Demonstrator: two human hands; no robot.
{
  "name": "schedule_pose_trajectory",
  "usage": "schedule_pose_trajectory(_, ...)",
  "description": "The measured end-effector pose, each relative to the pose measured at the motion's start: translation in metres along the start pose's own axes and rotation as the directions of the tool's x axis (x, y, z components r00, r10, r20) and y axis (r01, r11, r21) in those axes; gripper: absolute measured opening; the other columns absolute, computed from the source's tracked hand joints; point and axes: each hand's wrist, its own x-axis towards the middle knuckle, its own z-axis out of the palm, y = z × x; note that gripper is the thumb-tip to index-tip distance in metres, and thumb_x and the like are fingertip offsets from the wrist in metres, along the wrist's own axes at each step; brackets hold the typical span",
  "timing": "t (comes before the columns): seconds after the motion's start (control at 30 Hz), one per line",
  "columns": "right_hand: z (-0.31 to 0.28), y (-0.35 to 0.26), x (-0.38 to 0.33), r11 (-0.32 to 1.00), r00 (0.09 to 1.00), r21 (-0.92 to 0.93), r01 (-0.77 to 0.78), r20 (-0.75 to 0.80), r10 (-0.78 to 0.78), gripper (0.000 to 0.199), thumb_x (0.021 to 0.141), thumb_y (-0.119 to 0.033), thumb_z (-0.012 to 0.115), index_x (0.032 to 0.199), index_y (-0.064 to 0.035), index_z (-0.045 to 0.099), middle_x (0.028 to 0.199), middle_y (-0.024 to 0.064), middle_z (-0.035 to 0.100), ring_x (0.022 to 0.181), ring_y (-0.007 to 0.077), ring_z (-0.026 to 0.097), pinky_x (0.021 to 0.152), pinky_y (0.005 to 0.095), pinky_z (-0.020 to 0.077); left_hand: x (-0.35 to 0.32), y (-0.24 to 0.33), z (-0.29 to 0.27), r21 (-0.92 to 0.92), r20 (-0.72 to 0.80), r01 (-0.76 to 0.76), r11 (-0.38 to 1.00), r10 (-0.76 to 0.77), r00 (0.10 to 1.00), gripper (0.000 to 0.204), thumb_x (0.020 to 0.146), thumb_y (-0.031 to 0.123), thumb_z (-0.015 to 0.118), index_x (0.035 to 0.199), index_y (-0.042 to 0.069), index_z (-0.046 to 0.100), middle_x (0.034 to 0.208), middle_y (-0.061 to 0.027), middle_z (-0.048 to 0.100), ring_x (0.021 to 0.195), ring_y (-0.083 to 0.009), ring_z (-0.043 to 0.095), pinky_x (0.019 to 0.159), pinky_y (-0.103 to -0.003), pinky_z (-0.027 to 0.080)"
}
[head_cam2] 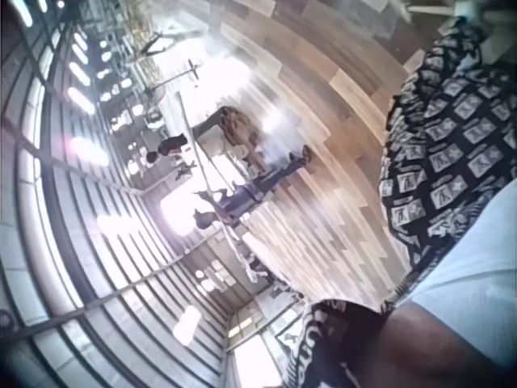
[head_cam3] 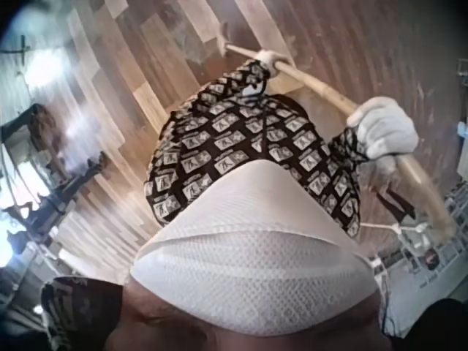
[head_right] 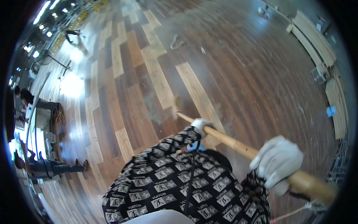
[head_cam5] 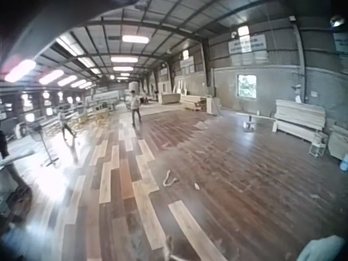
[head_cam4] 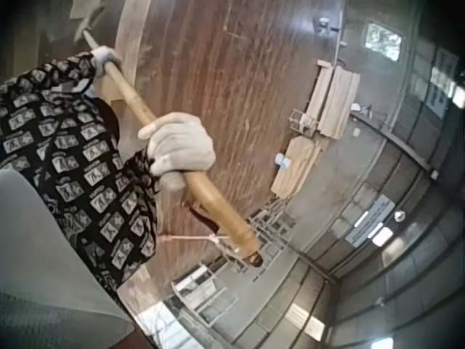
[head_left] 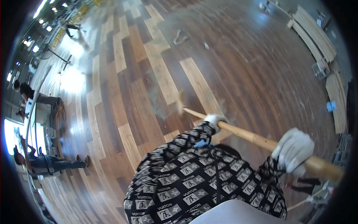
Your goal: The person sweeps the wooden floor with a broom.
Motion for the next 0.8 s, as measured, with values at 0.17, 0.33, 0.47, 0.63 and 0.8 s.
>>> schedule_pose_trajectory(0.17,-0.012,0.083,-0.004,0.881,0.920,0.466,-0.082,-0.305,0.247,0.036,0.088,-0.010,0.052,0.052,-0.0079,0.044,0.048,0.0049,0.047,0.039,0.0185,0.044,0.038,0.0318,0.0343,-0.074,-0.050,-0.027,-0.104,-0.041,0.504,0.858,-0.510,0.859,0.024,0.070,0.009,0.066,0.091,0.018,0.073,0.085,-0.0114,0.071,0.085,-0.0321,0.067,0.077,-0.040,0.053)
schedule_pose_trajectory(0.33,0.038,0.195,-0.017,0.575,0.621,0.368,-0.731,0.010,0.784,0.021,0.095,-0.009,0.054,0.105,0.0059,0.065,0.075,0.0051,0.062,0.066,0.0103,0.056,0.060,0.0244,0.0468,-0.192,-0.176,-0.040,0.355,-0.035,0.704,0.615,-0.744,0.668,0.027,0.072,0.023,0.069,0.098,0.027,0.072,0.095,-0.0068,0.072,0.096,-0.0255,0.067,0.088,-0.041,0.049)
schedule_pose_trajectory(0.47,0.018,0.227,-0.026,0.562,0.632,0.640,-0.524,-0.150,0.760,0.017,0.094,-0.009,0.053,0.088,-0.0012,0.067,0.073,0.0023,0.059,0.063,0.0102,0.051,0.058,0.0244,0.0427,-0.170,-0.227,-0.025,0.059,-0.078,0.788,0.612,-0.784,0.615,0.031,0.068,0.023,0.068,0.098,0.023,0.070,0.096,-0.0073,0.071,0.097,-0.0283,0.065,0.088,-0.041,0.049)
schedule_pose_trajectory(0.63,-0.059,0.189,-0.003,0.795,0.603,0.232,-0.561,-0.543,0.584,0.035,0.096,-0.025,0.045,0.069,-0.0035,0.048,0.068,0.0164,0.057,0.053,0.0154,0.048,0.048,0.0245,0.0391,0.002,-0.167,-0.037,0.256,-0.031,0.507,0.823,-0.517,0.855,0.033,0.068,0.020,0.073,0.101,0.022,0.070,0.099,-0.0062,0.069,0.101,-0.0288,0.063,0.091,-0.041,0.048)
schedule_pose_trajectory(0.8,-0.123,0.135,0.026,0.867,0.858,0.074,-0.492,-0.130,0.498,0.029,0.090,-0.010,0.046,0.062,-0.0156,0.042,0.060,-0.0004,0.049,0.059,0.0159,0.050,0.066,0.0384,0.0425,0.118,-0.140,-0.026,0.198,-0.007,0.296,0.934,-0.300,0.954,0.037,0.066,0.017,0.077,0.100,0.030,0.069,0.094,0.0001,0.069,0.101,-0.0228,0.064,0.092,-0.039,0.045)
